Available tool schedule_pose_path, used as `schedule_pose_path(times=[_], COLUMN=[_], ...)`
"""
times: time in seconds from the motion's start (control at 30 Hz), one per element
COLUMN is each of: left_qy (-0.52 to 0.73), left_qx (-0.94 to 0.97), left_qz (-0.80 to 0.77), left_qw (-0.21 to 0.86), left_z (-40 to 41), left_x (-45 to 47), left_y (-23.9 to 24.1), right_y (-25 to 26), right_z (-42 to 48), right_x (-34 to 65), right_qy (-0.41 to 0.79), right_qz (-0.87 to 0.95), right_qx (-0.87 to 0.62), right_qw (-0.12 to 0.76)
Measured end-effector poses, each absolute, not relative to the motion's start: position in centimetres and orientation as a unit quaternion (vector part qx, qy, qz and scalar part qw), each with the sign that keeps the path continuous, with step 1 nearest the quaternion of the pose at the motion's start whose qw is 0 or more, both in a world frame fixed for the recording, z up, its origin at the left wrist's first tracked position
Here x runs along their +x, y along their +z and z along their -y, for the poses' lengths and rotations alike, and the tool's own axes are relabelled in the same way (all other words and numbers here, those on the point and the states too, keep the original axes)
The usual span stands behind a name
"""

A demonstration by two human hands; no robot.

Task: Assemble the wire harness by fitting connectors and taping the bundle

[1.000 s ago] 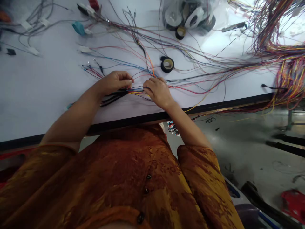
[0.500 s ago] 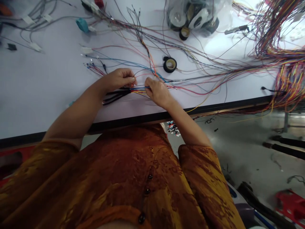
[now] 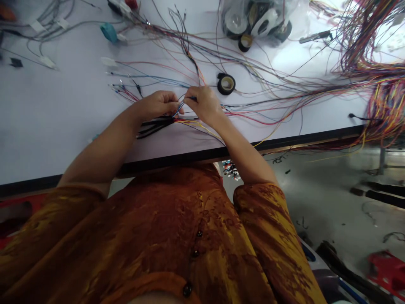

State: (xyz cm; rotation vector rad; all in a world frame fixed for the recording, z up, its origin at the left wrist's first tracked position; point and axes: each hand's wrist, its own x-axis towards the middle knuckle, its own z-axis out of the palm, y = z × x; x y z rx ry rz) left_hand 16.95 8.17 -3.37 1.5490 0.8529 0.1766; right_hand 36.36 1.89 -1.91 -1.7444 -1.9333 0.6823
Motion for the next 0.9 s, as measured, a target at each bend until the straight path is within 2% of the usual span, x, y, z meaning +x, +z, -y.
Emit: schedule_pose_path(times=[0.23,0.53,0.9], left_qy=[0.074,0.067,0.073], left_qx=[0.675,0.669,0.673], left_qz=[-0.369,-0.352,-0.362], left_qw=[0.634,0.651,0.641], left_z=[-8.5,-9.0,-8.9], left_x=[16.9,16.7,17.5], left_y=[-3.5,-3.8,-3.7], right_y=[-1.5,-3.6,-4.3], right_z=[1.1,1.9,1.9], right_x=[37.2,38.3,36.2], right_qy=[0.263,0.250,0.186], right_qz=[0.725,0.730,0.658], right_qx=[-0.599,-0.609,-0.715], right_qw=[0.216,0.187,0.145])
